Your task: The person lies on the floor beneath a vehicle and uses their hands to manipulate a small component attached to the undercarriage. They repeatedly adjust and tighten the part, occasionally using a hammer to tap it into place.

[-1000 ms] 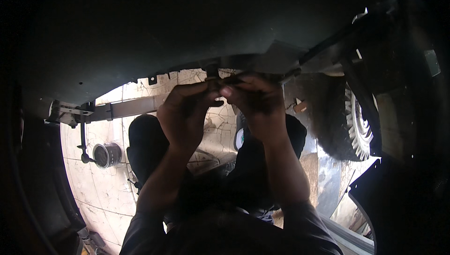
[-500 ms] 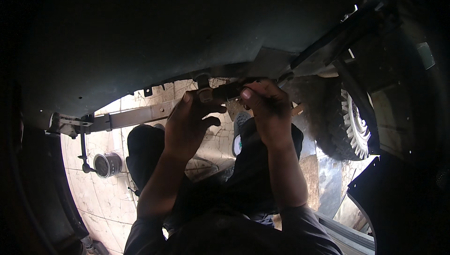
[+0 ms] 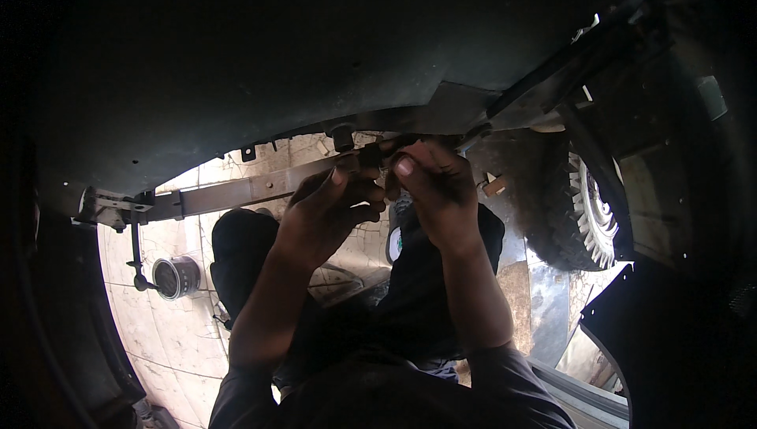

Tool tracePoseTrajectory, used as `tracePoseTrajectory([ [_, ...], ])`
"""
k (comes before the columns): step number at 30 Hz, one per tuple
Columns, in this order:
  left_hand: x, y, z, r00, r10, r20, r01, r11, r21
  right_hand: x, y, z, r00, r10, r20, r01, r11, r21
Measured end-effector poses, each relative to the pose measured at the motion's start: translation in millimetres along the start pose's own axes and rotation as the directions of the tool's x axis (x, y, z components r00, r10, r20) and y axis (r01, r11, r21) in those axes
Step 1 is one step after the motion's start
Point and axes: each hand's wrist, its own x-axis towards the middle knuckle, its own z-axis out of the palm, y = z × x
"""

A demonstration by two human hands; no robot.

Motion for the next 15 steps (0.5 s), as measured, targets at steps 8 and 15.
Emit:
tracePoseTrajectory([
  [8,12.2,-4.7,-11.6,0.983,-0.028,0.183,0.072,0.969,-0.236,0.0,1.4,0.0,0.994,-0.108,-0.014,0.107,0.992,-0.072],
  [15,16.4,-12.7,-22.0,0.97,-0.006,0.244,0.103,0.917,-0.386,-6.8,-17.3,31.1,0.969,-0.247,-0.006,0.201,0.803,-0.56],
])
